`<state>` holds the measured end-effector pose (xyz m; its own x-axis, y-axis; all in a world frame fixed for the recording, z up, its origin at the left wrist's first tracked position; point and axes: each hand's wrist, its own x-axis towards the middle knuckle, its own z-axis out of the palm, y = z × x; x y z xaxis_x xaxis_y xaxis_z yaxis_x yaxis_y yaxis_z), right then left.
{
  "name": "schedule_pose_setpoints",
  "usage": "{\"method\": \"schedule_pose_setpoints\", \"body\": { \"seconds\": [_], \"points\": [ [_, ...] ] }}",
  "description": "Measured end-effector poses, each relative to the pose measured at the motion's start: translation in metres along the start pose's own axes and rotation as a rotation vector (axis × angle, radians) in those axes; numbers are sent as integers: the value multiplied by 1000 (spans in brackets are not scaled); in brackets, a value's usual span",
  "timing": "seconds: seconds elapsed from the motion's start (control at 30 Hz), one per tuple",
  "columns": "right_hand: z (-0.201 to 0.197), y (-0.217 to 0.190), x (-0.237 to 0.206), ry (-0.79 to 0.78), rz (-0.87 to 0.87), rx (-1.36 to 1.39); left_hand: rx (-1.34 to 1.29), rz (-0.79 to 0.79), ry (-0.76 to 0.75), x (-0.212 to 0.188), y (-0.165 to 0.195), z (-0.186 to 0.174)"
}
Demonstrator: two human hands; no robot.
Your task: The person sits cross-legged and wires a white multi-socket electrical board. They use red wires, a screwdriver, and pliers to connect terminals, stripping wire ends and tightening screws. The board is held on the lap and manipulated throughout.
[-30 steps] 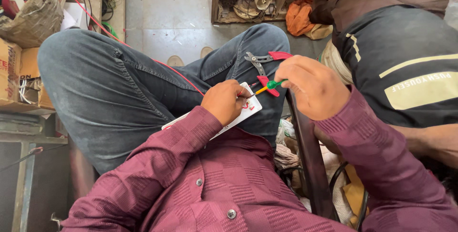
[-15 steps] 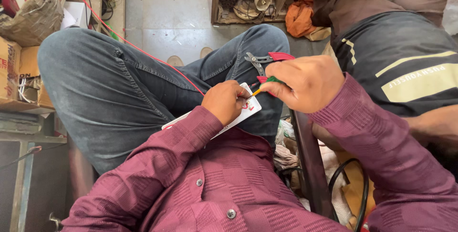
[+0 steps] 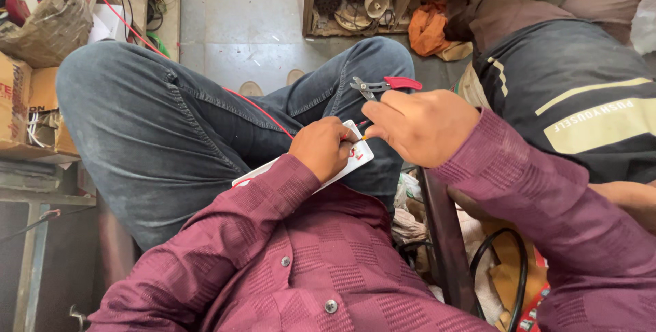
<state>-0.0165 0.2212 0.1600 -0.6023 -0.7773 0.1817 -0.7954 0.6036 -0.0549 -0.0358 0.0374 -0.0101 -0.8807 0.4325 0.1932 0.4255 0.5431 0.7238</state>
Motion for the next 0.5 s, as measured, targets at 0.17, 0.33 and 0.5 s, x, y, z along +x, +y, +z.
{"method": "schedule_pose_setpoints", "body": {
  "seconds": [0.17, 0.33, 0.5],
  "points": [
    [-3, -8, 3, 54, -85, -21, -11, 6, 9, -2, -2, 1],
    [-4, -6, 2, -72, 17, -155, 9, -6, -3, 0, -1, 1],
    [1, -4, -3, -43, -115, -125, 5, -14, -12, 0, -1, 2]
  ]
}}
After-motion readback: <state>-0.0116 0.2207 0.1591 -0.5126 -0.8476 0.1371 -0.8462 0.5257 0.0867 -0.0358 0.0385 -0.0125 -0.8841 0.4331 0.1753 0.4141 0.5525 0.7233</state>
